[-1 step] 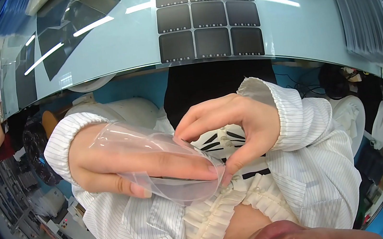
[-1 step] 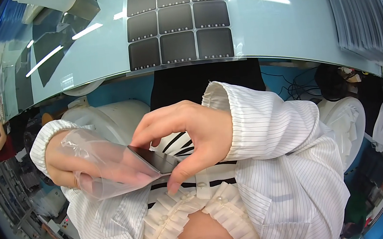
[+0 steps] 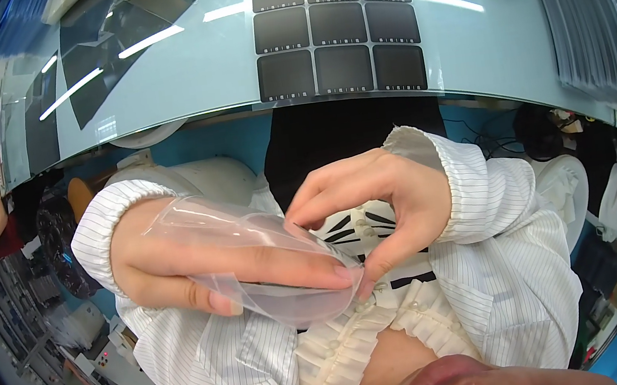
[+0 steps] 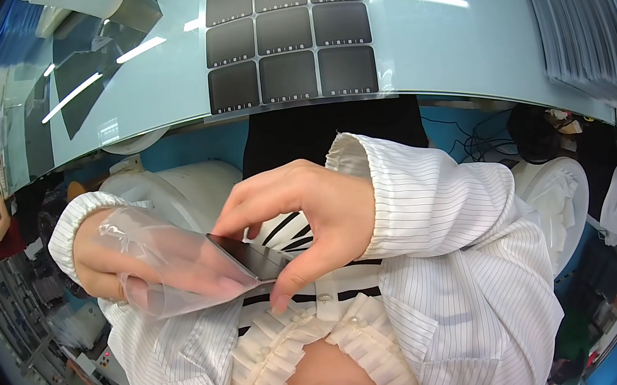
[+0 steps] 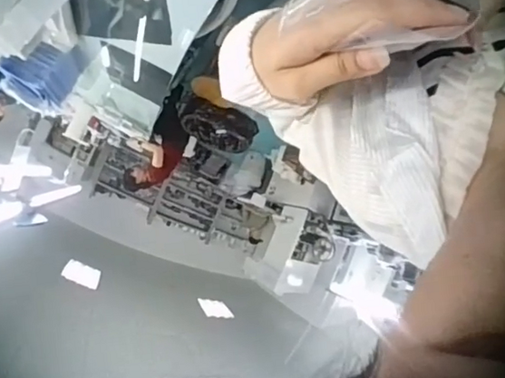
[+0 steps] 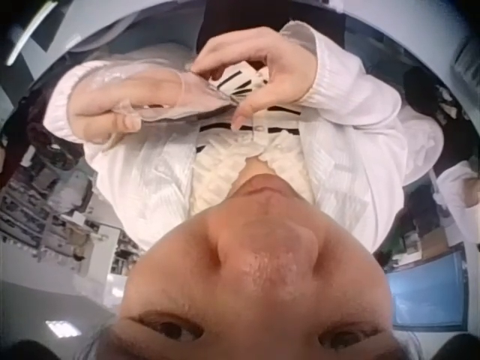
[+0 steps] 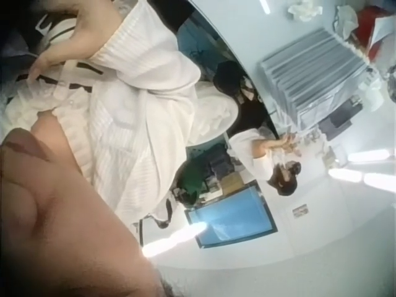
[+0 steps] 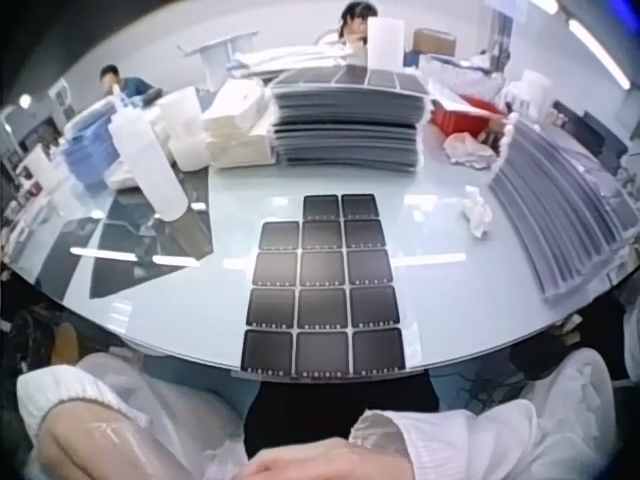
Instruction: Inspecting, wiping, and packaging grid-patterned film sheets at a workstation.
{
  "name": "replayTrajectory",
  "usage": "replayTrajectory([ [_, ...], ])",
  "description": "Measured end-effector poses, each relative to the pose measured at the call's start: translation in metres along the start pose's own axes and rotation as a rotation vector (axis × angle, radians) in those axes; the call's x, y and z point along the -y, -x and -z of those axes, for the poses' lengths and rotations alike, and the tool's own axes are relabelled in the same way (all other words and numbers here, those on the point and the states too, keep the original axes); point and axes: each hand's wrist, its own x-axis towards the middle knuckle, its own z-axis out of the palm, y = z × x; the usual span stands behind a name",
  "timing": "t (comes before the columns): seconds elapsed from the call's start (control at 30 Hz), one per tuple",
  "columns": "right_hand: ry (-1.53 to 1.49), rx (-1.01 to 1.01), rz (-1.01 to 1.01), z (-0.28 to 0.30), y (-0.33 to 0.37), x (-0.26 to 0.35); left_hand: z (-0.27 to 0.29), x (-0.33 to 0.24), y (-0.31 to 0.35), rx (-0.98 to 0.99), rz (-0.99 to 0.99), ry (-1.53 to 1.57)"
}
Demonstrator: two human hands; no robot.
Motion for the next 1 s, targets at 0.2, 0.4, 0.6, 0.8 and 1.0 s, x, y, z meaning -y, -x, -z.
replayTrajectory([
  [0.2,0.063,-0.117,-0.052,0.007,0.004,0.008,0.003,-0.004,0.016,-0.173,0.031,-0.111],
  [0.4,0.056,-0.175,0.057,0.015,0.008,0.008,0.014,-0.003,0.044,-0.186,0.3,-0.316],
  [0.6,0.353,-0.176,-0.023,0.03,0.01,0.043,-0.003,-0.029,0.08,-0.522,0.326,-0.331],
  [0.8,0.471,-0.674,-0.041,0.057,0.051,0.049,-0.02,-0.053,0.17,-1.726,0.202,-0.739],
  [1.0,0.75,-0.692,-0.063,0.059,0.07,0.036,0.027,-0.04,0.318,-2.015,0.156,-0.748],
])
